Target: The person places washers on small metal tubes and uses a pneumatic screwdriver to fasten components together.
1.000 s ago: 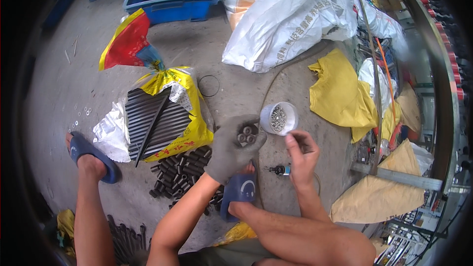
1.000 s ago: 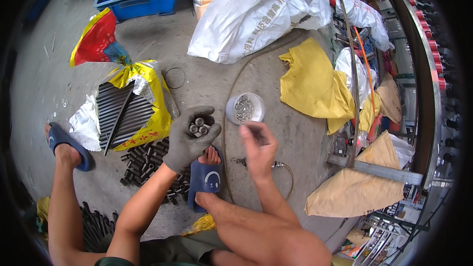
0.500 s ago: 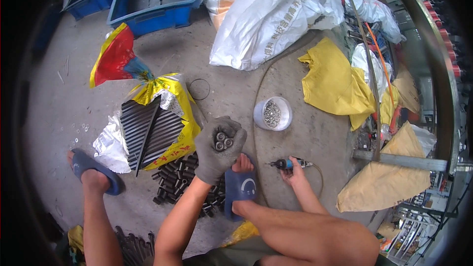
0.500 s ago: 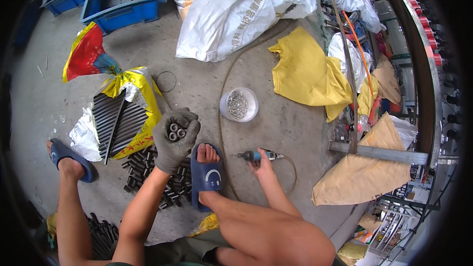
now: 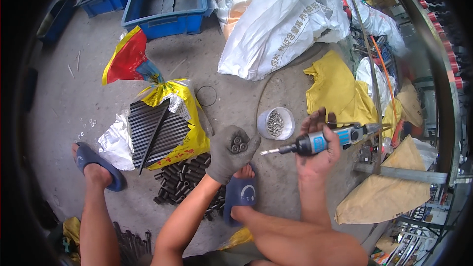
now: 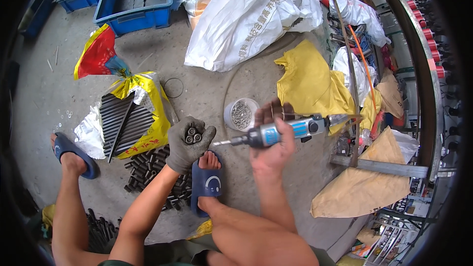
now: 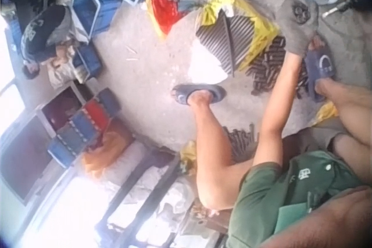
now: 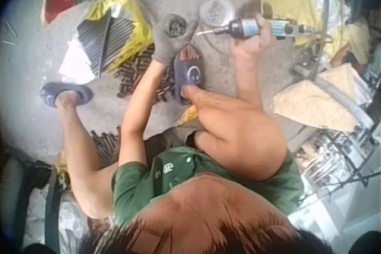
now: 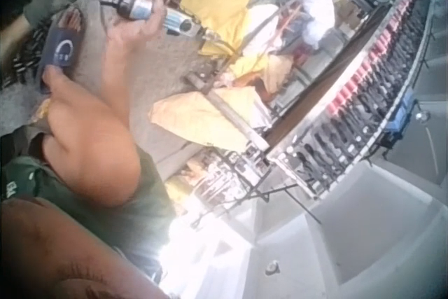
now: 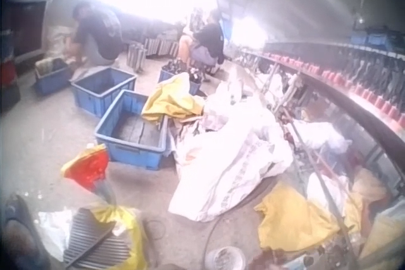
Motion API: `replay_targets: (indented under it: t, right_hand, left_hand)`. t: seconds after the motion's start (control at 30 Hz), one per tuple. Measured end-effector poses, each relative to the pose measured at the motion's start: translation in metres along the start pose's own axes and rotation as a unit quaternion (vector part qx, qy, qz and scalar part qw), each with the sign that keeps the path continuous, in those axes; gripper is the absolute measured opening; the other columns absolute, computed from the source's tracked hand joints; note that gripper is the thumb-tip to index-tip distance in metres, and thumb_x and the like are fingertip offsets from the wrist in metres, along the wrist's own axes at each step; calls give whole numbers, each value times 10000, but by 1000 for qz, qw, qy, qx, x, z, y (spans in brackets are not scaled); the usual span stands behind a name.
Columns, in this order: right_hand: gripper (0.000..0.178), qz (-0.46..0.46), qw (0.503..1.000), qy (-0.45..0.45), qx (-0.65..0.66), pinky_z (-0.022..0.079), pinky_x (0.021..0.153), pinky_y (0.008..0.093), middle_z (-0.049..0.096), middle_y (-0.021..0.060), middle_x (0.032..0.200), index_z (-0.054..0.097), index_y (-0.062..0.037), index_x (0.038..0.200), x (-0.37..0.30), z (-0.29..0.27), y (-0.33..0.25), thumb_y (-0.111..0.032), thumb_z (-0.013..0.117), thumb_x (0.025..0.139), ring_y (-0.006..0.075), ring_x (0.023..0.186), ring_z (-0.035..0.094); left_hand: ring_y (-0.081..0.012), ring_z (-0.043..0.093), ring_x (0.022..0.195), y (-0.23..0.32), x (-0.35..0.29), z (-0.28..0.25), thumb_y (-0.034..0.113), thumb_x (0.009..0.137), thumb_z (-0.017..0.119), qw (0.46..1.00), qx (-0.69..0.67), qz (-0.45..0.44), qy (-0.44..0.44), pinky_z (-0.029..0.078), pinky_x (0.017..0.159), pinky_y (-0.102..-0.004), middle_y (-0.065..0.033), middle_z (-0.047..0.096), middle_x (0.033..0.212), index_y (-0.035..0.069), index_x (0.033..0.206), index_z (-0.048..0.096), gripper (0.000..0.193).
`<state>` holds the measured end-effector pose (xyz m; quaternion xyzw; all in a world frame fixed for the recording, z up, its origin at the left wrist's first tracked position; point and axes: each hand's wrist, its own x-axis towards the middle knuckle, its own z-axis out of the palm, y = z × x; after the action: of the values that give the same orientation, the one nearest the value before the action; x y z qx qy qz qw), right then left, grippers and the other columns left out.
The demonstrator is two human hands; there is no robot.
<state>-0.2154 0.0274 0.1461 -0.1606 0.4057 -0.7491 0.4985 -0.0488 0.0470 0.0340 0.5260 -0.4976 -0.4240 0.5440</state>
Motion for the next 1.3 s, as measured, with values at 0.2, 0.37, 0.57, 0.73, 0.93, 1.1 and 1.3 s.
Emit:
replay_targets:
  t: [0.2,0.37,0.57,0.73,0.93,1.1,1.3]
  right_hand:
    - [490,-104,965,-192,-147,525,704,358,682,199,1163,522,0,1358,-17,51,28,-71,590,878,167,738,607]
    - [450,-102,963,-174,-176,526,654,358,671,156,933,537,8,1242,-37,58,43,-64,594,802,176,645,572]
    - [422,-143,937,-222,-229,527,646,351,646,171,869,516,15,1201,-38,58,39,-51,586,789,185,622,541]
    - [404,-168,930,-228,-235,536,717,366,644,159,885,502,-1,1212,-31,55,45,-37,581,817,197,701,565]
    - [333,-76,930,-289,-216,578,785,380,679,154,907,491,21,1192,-25,63,41,-9,620,887,214,812,665]
    - [268,-106,946,-242,-189,510,648,330,591,81,727,519,16,1128,-14,64,50,-36,623,886,153,637,557]
    - [261,-105,953,-211,-190,518,646,332,590,88,726,525,17,1103,-9,56,54,-26,592,854,161,636,563]
  left_hand:
    - [-134,619,633,-6,5,-1,86,750,857,997,3,73,-25,515,598,-304,-77,676,741,23,912,692,240]
    - [-328,638,668,-1,9,-2,180,706,861,998,-10,48,-49,504,618,-414,-129,638,740,53,836,692,248]
    - [-351,658,710,7,10,-4,167,720,858,997,-3,54,-59,518,643,-419,-147,662,777,44,857,705,239]
    - [-348,684,761,9,21,3,143,752,836,990,-47,132,-34,543,694,-416,-156,692,842,44,938,726,238]
    - [-313,719,703,4,25,-3,194,777,842,992,-38,56,-105,557,651,-388,-155,717,793,59,968,727,261]
    - [-318,656,614,1,32,7,263,779,825,994,19,35,-106,530,597,-401,-157,667,708,63,890,692,264]
    - [-357,651,599,-11,29,16,250,781,805,994,42,67,-79,516,572,-412,-172,642,688,58,865,670,249]
